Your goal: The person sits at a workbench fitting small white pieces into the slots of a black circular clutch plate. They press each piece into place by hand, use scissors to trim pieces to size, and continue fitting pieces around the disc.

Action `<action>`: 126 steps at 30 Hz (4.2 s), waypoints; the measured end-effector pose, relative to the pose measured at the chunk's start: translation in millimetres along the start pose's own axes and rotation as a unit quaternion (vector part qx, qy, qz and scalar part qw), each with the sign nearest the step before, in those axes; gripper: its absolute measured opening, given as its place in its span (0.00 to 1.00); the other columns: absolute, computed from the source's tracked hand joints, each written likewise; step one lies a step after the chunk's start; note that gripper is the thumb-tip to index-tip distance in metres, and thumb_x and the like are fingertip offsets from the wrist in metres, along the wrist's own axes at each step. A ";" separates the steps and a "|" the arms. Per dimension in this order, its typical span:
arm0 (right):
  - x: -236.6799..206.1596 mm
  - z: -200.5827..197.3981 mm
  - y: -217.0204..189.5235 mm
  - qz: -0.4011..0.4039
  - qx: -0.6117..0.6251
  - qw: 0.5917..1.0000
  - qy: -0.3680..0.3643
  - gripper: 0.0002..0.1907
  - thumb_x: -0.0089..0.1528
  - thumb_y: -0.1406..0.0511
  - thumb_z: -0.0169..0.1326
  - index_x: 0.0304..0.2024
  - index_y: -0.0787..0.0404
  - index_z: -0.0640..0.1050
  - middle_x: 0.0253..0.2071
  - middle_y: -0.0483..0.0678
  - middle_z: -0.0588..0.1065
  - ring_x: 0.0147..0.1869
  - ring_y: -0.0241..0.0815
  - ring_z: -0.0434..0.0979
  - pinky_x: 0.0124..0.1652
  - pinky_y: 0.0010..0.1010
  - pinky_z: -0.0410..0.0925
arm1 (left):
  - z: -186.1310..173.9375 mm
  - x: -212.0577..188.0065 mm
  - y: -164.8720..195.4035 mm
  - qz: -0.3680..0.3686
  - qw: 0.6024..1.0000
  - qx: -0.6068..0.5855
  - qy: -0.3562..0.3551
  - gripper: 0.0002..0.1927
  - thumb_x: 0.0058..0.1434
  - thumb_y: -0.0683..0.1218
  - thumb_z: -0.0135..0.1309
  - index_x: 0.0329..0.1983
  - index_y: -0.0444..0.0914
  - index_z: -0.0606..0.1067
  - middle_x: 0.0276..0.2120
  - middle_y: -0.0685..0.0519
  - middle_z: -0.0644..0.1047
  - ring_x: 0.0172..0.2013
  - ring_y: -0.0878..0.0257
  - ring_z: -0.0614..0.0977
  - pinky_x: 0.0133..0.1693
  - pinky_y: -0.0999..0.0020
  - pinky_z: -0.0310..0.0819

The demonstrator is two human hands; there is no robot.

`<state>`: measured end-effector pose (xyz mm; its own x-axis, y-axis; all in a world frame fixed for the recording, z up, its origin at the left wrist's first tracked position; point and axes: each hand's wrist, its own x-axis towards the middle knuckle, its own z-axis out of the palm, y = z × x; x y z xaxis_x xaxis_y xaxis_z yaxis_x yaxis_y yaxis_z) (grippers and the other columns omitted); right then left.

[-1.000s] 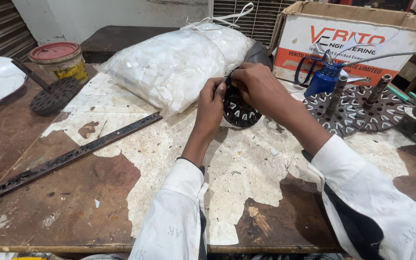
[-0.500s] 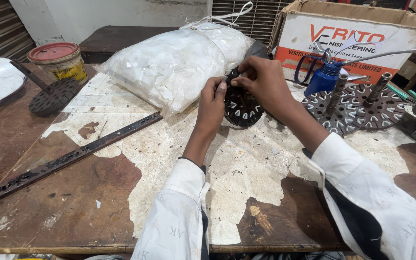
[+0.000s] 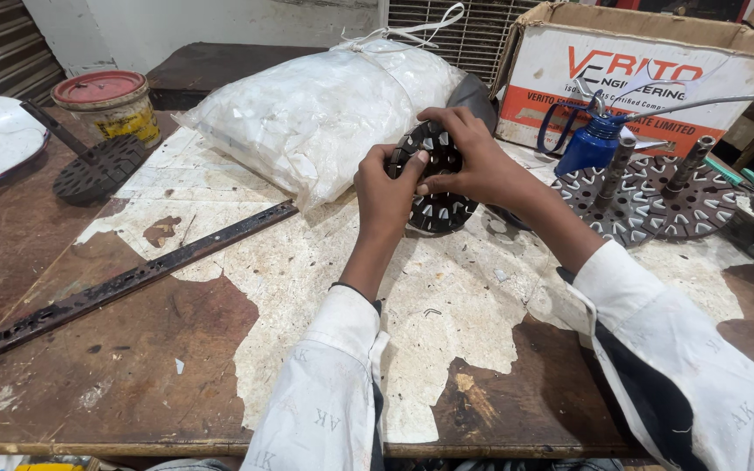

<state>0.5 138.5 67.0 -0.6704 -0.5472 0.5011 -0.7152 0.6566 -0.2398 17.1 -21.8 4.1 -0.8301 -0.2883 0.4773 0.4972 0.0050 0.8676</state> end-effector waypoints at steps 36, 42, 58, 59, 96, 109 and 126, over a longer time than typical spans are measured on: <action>2.3 2.5 -4.2 0.140 0.288 0.946 0.052 0.28 0.56 0.58 0.66 0.58 0.55 0.75 0.55 0.48 0.69 0.59 0.41 0.73 0.56 0.32 0.70 | -8.0 2.4 -11.9 -0.071 0.989 -0.086 -0.094 0.28 0.75 0.59 0.35 0.42 0.33 0.77 0.33 0.52 0.77 0.35 0.66 0.78 0.40 0.66 0.75; 4.6 12.7 -3.2 0.113 0.249 0.957 0.097 0.27 0.57 0.59 0.67 0.57 0.55 0.75 0.58 0.47 0.68 0.61 0.42 0.71 0.59 0.33 0.68 | -10.2 1.9 -16.6 -0.075 0.987 -0.107 -0.092 0.24 0.74 0.56 0.37 0.43 0.34 0.77 0.33 0.54 0.78 0.35 0.68 0.78 0.40 0.68 0.75; -2.2 3.7 0.4 0.142 0.363 0.921 0.015 0.30 0.61 0.62 0.62 0.65 0.53 0.69 0.56 0.45 0.69 0.59 0.38 0.72 0.58 0.30 0.70 | -12.5 6.6 -8.5 -0.083 0.979 -0.135 -0.128 0.22 0.73 0.56 0.41 0.44 0.37 0.79 0.32 0.56 0.79 0.35 0.70 0.79 0.40 0.71 0.76; -4.1 1.7 1.2 0.131 0.403 0.906 -0.002 0.31 0.62 0.62 0.61 0.67 0.52 0.67 0.56 0.45 0.69 0.60 0.38 0.73 0.59 0.29 0.70 | -13.7 6.3 -7.4 -0.105 0.975 -0.148 -0.130 0.22 0.73 0.56 0.41 0.45 0.37 0.80 0.33 0.57 0.80 0.35 0.70 0.80 0.41 0.71 0.77; 2.1 10.3 -9.1 0.127 0.402 0.906 0.032 0.25 0.59 0.68 0.55 0.60 0.60 0.72 0.46 0.45 0.73 0.49 0.34 0.76 0.49 0.24 0.72 | -22.7 11.1 -26.4 -0.144 0.953 -0.220 -0.147 0.10 0.66 0.44 0.56 0.46 0.35 0.81 0.31 0.54 0.82 0.29 0.67 0.82 0.28 0.72 0.77; -1.0 3.9 1.6 0.107 0.388 0.915 -0.003 0.31 0.57 0.70 0.54 0.65 0.58 0.70 0.51 0.44 0.73 0.54 0.33 0.73 0.55 0.25 0.68 | -18.1 11.9 -31.9 -0.144 0.954 -0.220 -0.147 0.12 0.69 0.46 0.52 0.44 0.34 0.81 0.30 0.55 0.80 0.27 0.69 0.79 0.29 0.71 0.75; -3.4 -33.1 -30.3 -0.095 -0.020 0.995 0.005 0.12 0.58 0.69 0.65 0.43 0.63 0.81 0.38 0.50 0.80 0.41 0.45 0.84 0.44 0.34 0.75 | -18.3 10.1 -29.2 -0.070 0.959 -0.227 -0.155 0.16 0.62 0.38 0.58 0.53 0.31 0.77 0.42 0.50 0.83 0.36 0.67 0.84 0.37 0.72 0.82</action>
<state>31.0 137.7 100.1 -0.5215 -0.6589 0.5421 -0.8204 0.5618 -0.1063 -1.2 -42.5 -18.9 -0.8972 0.0438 0.4394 0.3747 -0.4511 0.8100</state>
